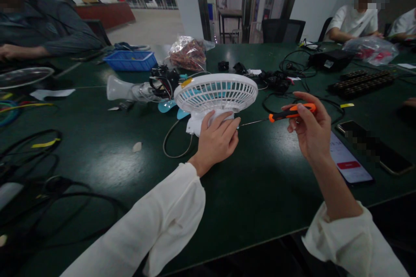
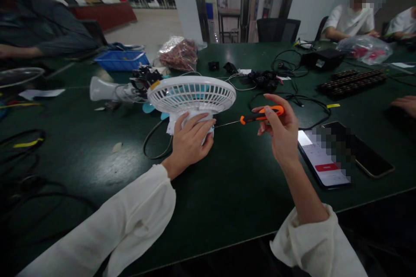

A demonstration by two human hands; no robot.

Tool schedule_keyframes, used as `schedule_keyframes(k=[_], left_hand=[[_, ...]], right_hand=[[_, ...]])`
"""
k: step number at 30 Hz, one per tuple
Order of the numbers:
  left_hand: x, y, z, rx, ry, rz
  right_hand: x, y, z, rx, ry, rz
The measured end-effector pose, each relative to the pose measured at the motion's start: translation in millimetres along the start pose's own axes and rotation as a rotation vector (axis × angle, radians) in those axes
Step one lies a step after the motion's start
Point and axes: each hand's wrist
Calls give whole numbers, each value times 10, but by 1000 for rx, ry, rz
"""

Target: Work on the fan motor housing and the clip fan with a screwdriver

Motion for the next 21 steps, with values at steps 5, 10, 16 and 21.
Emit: schedule_keyframes(k=[5,10,16,21], left_hand=[[3,-5,-9,21,-13,21],[1,-2,-12,17,-17,18],[-10,-10,7,-3,1,6],[-5,-10,7,-12,10,-2]], right_hand=[[0,18,9,-52,9,-30],[4,-16,-16,18,-53,-23],[-3,-44,-16,-4,-57,-4],[14,27,1,-177,100,-48]])
Point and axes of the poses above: each hand's wrist, its own x-axis towards the middle knuckle, its own z-axis out of the palm, y = z × x, and after that the axes turned 11 degrees about -x, right-handed
